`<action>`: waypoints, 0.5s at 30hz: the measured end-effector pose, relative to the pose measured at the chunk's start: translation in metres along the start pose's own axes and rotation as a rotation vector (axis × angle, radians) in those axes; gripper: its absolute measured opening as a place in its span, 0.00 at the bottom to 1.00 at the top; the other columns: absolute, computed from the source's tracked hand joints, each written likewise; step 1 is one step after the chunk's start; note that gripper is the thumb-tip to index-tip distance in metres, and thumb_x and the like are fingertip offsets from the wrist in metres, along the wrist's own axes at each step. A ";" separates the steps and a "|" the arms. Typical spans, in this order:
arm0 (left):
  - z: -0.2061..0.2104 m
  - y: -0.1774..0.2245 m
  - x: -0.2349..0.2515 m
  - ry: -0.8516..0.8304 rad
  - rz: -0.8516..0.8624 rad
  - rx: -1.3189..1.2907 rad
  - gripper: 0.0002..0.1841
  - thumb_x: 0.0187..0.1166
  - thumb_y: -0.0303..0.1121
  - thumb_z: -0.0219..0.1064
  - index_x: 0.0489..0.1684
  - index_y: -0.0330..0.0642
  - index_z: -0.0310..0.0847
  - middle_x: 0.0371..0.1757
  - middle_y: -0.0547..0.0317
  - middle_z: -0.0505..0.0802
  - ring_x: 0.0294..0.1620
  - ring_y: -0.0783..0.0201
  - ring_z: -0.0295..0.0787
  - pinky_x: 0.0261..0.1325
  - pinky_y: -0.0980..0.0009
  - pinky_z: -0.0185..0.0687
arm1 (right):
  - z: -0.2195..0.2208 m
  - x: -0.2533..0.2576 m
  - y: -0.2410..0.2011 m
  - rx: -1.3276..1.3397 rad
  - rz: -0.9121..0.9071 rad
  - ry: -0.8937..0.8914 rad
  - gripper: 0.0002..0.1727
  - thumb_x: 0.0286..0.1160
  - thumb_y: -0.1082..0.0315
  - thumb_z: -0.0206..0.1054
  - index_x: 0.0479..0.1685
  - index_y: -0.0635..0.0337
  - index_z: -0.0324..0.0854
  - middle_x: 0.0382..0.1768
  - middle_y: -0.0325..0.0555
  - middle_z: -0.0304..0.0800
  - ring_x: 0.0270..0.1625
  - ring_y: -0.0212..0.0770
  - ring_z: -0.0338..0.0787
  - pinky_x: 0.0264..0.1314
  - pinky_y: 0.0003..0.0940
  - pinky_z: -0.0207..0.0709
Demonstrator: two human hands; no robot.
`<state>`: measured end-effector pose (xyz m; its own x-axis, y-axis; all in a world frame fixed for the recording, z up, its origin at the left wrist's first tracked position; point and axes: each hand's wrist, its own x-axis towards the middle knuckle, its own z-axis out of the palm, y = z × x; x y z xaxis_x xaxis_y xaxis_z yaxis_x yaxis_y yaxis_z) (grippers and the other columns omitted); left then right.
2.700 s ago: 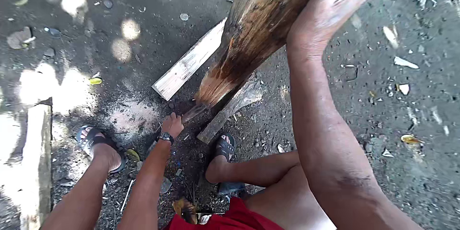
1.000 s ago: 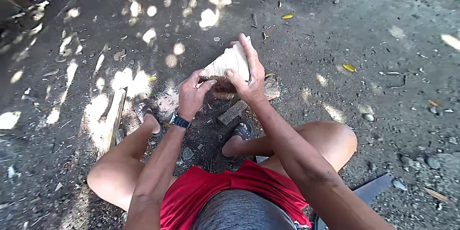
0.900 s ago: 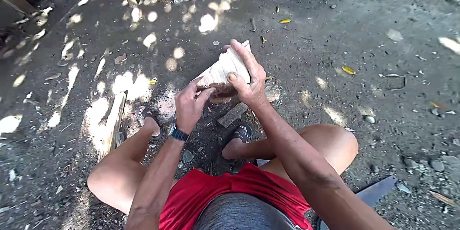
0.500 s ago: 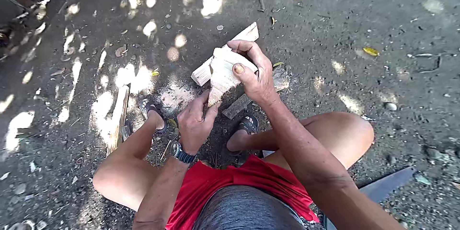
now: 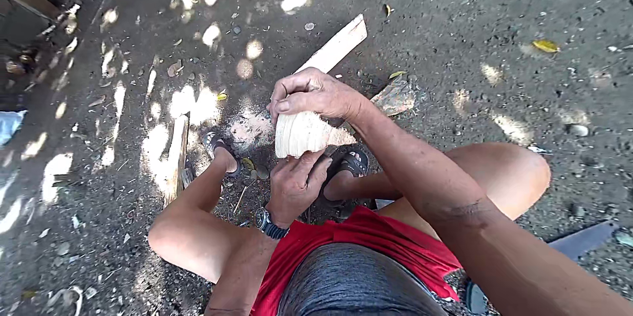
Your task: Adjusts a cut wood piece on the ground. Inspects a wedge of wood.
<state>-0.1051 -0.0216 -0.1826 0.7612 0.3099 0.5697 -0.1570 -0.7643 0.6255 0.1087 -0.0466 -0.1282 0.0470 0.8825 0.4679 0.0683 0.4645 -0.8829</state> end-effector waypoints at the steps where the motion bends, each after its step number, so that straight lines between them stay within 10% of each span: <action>1: -0.009 0.001 -0.004 0.015 0.008 -0.009 0.10 0.77 0.32 0.74 0.50 0.39 0.94 0.37 0.58 0.97 0.36 0.69 0.92 0.44 0.69 0.92 | 0.004 0.002 0.002 0.007 0.007 -0.029 0.12 0.84 0.66 0.60 0.40 0.64 0.87 0.37 0.46 0.95 0.40 0.35 0.93 0.45 0.33 0.88; 10: -0.061 -0.017 -0.016 0.357 -0.014 -0.232 0.18 0.65 0.38 0.84 0.44 0.52 0.77 0.32 0.68 0.84 0.33 0.70 0.83 0.40 0.70 0.86 | 0.027 0.024 0.009 -0.066 0.048 -0.077 0.12 0.84 0.66 0.62 0.41 0.63 0.88 0.35 0.41 0.94 0.34 0.28 0.89 0.37 0.27 0.83; 15: -0.087 -0.037 0.005 0.171 -0.055 -0.210 0.47 0.58 0.44 0.89 0.82 0.51 0.67 0.54 0.60 0.83 0.51 0.62 0.82 0.52 0.65 0.84 | 0.027 0.016 0.007 -0.051 0.038 -0.031 0.10 0.83 0.68 0.62 0.46 0.65 0.87 0.39 0.44 0.93 0.40 0.31 0.91 0.44 0.29 0.86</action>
<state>-0.1508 0.0574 -0.1563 0.6579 0.4524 0.6021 -0.2586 -0.6152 0.7448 0.0829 -0.0272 -0.1282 0.0199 0.9018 0.4316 0.1179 0.4266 -0.8967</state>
